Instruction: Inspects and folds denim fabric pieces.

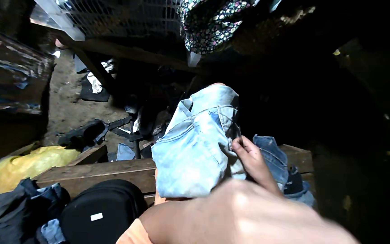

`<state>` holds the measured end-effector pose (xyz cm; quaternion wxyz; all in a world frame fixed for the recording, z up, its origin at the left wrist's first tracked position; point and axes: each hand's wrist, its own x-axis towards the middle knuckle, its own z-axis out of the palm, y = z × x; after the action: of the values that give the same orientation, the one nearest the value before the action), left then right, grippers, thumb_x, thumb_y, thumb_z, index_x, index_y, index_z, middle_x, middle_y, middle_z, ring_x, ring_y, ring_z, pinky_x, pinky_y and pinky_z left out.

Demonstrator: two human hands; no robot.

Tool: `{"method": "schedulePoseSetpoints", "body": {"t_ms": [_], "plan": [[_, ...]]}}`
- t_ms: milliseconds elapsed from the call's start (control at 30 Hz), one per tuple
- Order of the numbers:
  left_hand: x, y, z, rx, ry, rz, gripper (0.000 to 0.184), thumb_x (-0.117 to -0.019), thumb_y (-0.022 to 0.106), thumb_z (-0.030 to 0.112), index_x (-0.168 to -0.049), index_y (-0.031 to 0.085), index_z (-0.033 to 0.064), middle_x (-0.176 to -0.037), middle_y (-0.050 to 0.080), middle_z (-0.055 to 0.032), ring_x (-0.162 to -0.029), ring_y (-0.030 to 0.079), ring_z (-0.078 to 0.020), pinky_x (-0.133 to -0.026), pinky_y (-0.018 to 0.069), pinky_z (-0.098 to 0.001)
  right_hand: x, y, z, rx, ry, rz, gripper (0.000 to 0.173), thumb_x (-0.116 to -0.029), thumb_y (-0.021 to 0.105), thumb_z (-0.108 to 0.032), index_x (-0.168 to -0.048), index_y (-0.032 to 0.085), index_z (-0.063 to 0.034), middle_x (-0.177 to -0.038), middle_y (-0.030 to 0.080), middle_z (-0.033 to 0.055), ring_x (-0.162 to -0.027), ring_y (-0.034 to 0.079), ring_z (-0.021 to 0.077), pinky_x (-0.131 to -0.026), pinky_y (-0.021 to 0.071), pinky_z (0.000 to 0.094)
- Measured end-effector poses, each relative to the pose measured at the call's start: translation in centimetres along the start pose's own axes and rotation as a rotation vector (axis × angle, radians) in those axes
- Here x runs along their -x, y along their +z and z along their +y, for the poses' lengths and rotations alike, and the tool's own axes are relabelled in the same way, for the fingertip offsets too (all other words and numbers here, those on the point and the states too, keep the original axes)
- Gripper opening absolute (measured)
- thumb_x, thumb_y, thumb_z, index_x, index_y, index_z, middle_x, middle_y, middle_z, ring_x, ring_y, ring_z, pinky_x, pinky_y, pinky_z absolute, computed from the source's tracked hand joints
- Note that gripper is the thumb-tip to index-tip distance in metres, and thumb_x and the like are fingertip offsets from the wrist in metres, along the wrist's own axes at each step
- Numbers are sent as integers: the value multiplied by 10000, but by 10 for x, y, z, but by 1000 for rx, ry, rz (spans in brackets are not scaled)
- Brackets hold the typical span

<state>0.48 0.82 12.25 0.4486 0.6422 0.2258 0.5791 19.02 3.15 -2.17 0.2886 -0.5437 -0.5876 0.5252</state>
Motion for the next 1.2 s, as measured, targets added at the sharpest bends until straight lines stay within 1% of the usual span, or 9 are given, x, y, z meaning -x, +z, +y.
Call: {"method": "schedulePoseSetpoints", "body": {"t_ms": [167, 300, 433, 533, 633, 767, 867, 1033, 1200], "plan": [[33, -52, -80, -512, -374, 215, 304, -1040, 495, 215, -956, 695, 2, -861, 649, -29, -790, 613, -17, -704, 522, -181, -5, -13, -8, 93, -35, 97, 262, -994, 564, -212, -1074, 671, 13, -763, 545, -96, -637, 451, -109, -602, 397, 77], [43, -66, -121, -726, -859, 86, 499, -987, 613, 427, -1259, 671, 14, -1243, 641, -198, -1163, 608, -378, -943, 487, -600, -17, -11, -18, 176, -144, 139, 337, -927, 674, -280, -1054, 680, 32, -680, 476, -94, -578, 381, -87, -549, 345, 87], [41, -65, -132, -851, -844, 1, 730, -828, 777, 520, -1315, 626, -2, -1195, 633, -239, -1107, 599, -451, -874, 489, -634, -32, 5, -27, 276, -183, 136, 367, -888, 728, -348, -949, 691, 12, -662, 545, -24, -559, 424, -23, -537, 370, 143], [40, -66, -135, -894, -783, -33, 643, -791, 826, 465, -1170, 655, -24, -1144, 626, -258, -1072, 594, -474, -849, 479, -635, -45, 15, -30, 362, -169, 127, 345, -896, 722, -348, -876, 686, -6, -692, 600, 34, -583, 503, 59, -553, 427, 227], [36, -64, -128, -809, -775, -52, 406, -812, 841, 266, -1010, 666, -42, -1010, 641, -220, -979, 622, -413, -839, 498, -598, -52, 17, -34, 394, -74, 46, 301, -911, 699, -300, -839, 692, -8, -720, 635, 79, -648, 591, 169, -610, 485, 382], [32, -66, -109, -578, -831, 4, 179, -858, 734, 150, -907, 613, 28, -727, 581, -45, -674, 569, -148, -634, 471, -374, -49, 15, -37, 391, -36, -2, 390, -855, 747, -430, -833, 682, -46, -726, 618, 47, -656, 568, 155, -609, 465, 394], [40, -65, -108, -281, -885, 106, 128, -887, 670, 104, -932, 552, 85, -804, 566, 57, -711, 556, 30, -677, 485, -172, -46, 14, -37, 411, -58, -25, 220, -858, 694, -231, -856, 706, -12, -764, 674, 106, -686, 639, 210, -622, 503, 432], [55, -75, -104, -236, -1091, 1, 465, -843, 768, 239, -1209, 616, -3, -972, 675, -14, -851, 641, -9, -812, 542, -223, -38, 11, -41, 398, -22, -123, 493, -788, 803, -462, -917, 683, -1, -783, 633, 84, -668, 568, 178, -602, 465, 393], [59, -74, -96, -164, -1033, -98, 171, -938, 679, 124, -1065, 670, 10, -876, 678, 55, -792, 631, 58, -779, 531, -160, -22, 11, -34, 385, -202, 17, 424, -749, 805, -400, -858, 678, -10, -765, 604, 60, -617, 505, 99, -539, 412, 268]]}}
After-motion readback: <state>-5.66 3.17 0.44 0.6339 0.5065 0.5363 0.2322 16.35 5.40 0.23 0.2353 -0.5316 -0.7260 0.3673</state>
